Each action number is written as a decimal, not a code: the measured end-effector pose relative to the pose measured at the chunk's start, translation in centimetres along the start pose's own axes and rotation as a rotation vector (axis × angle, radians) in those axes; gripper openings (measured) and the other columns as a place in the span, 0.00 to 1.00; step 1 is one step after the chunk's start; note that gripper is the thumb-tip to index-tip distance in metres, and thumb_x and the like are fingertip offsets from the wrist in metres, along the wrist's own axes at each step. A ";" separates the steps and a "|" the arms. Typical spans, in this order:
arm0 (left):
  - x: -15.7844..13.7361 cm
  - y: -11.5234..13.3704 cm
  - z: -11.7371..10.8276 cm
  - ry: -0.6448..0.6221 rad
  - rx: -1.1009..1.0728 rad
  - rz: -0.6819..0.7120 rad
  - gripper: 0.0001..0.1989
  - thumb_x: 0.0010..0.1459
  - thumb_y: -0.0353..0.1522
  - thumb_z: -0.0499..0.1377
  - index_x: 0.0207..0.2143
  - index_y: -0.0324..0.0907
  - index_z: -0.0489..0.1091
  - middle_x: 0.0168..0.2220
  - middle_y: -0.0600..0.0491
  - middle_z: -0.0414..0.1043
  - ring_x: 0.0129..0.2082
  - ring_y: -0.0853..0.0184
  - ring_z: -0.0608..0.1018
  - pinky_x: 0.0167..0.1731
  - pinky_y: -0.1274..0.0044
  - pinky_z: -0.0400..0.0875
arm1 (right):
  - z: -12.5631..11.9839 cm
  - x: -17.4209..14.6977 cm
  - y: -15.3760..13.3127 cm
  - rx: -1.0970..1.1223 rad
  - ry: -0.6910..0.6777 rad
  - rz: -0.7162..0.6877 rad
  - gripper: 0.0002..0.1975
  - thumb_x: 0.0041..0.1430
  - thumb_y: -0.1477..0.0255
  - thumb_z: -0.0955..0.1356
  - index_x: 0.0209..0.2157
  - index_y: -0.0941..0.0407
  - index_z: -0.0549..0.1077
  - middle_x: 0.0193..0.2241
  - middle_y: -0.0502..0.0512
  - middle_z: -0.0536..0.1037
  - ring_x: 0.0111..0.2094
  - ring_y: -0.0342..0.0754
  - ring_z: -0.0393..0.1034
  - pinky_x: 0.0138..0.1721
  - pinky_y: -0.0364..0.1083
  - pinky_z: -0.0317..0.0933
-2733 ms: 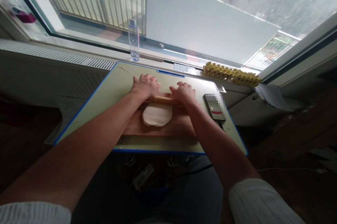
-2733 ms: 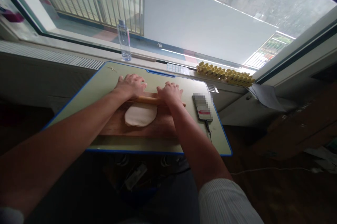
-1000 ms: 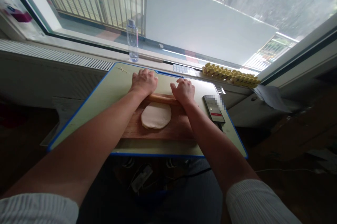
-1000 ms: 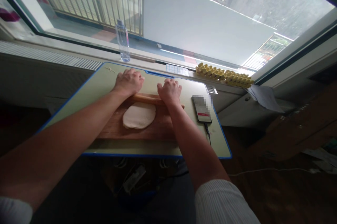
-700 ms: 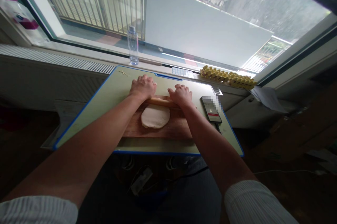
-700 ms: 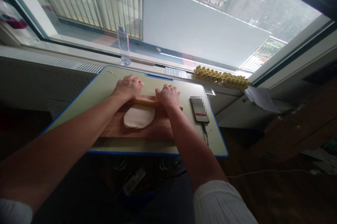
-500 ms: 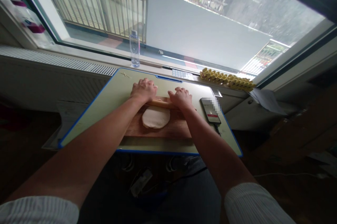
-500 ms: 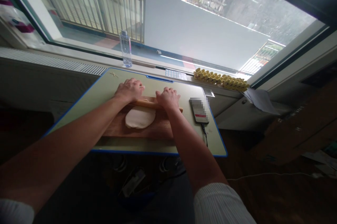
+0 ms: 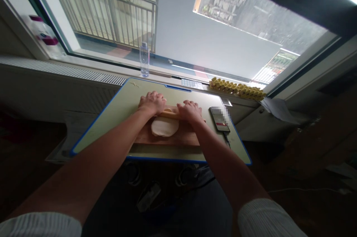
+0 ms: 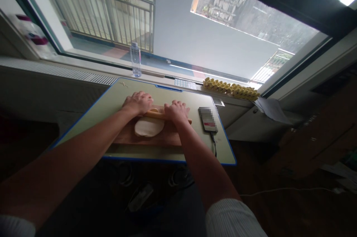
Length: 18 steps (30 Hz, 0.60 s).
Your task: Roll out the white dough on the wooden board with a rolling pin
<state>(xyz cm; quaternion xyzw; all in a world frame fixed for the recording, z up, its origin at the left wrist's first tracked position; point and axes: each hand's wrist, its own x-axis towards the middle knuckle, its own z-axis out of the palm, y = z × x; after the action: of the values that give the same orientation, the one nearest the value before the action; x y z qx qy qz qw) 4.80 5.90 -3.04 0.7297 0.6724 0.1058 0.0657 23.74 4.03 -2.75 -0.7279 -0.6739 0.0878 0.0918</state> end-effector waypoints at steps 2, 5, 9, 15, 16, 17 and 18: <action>-0.4 0.0 0.0 -0.001 0.002 0.003 0.29 0.70 0.45 0.43 0.62 0.47 0.75 0.67 0.38 0.71 0.64 0.47 0.72 0.62 0.52 0.67 | -0.1 -0.5 0.0 -0.004 -0.010 -0.001 0.27 0.75 0.54 0.58 0.62 0.55 0.75 0.66 0.68 0.74 0.67 0.67 0.65 0.65 0.67 0.58; -1.2 0.0 -0.1 -0.008 -0.003 -0.006 0.29 0.71 0.43 0.43 0.62 0.47 0.74 0.67 0.40 0.71 0.65 0.47 0.72 0.63 0.52 0.66 | -0.3 -1.3 0.0 -0.009 -0.024 0.000 0.27 0.75 0.55 0.58 0.63 0.53 0.74 0.66 0.67 0.73 0.67 0.66 0.64 0.66 0.67 0.57; -2.6 -0.1 -0.2 -0.008 0.016 -0.001 0.28 0.71 0.43 0.43 0.63 0.49 0.73 0.69 0.41 0.70 0.65 0.48 0.72 0.63 0.53 0.66 | -0.2 -2.7 -0.1 -0.026 -0.034 -0.009 0.27 0.77 0.56 0.56 0.65 0.50 0.73 0.67 0.64 0.73 0.68 0.65 0.63 0.66 0.66 0.56; -5.6 0.2 -0.1 0.068 0.085 0.038 0.28 0.72 0.43 0.42 0.59 0.47 0.76 0.65 0.42 0.74 0.63 0.49 0.73 0.60 0.57 0.66 | 0.6 -5.6 -0.3 -0.091 0.087 -0.046 0.26 0.76 0.60 0.57 0.66 0.51 0.73 0.67 0.63 0.73 0.67 0.65 0.62 0.67 0.65 0.54; -6.1 0.2 -0.1 0.085 0.096 0.042 0.28 0.72 0.42 0.42 0.59 0.47 0.77 0.64 0.43 0.75 0.63 0.50 0.74 0.60 0.58 0.66 | 0.7 -6.1 -0.3 -0.100 0.106 -0.047 0.26 0.76 0.60 0.57 0.67 0.51 0.73 0.67 0.63 0.73 0.68 0.65 0.61 0.68 0.65 0.53; -6.5 0.3 -0.1 0.099 0.105 0.046 0.27 0.72 0.42 0.42 0.58 0.47 0.77 0.64 0.44 0.75 0.62 0.50 0.74 0.60 0.58 0.66 | 0.8 -6.6 -0.3 -0.107 0.121 -0.048 0.26 0.77 0.60 0.57 0.67 0.51 0.72 0.68 0.63 0.72 0.69 0.65 0.60 0.68 0.65 0.52; -6.9 0.3 0.0 0.110 0.109 0.050 0.27 0.72 0.42 0.42 0.58 0.48 0.78 0.65 0.45 0.75 0.63 0.51 0.74 0.60 0.59 0.66 | 0.8 -7.0 -0.3 -0.111 0.138 -0.049 0.27 0.77 0.60 0.57 0.68 0.51 0.72 0.69 0.63 0.71 0.70 0.65 0.58 0.69 0.65 0.51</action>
<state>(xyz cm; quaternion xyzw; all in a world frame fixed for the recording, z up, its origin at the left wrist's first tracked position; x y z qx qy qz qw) 4.54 -1.00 -3.39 0.7417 0.6614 0.1104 -0.0139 22.68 -2.92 -3.45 -0.7194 -0.6874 -0.0025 0.0998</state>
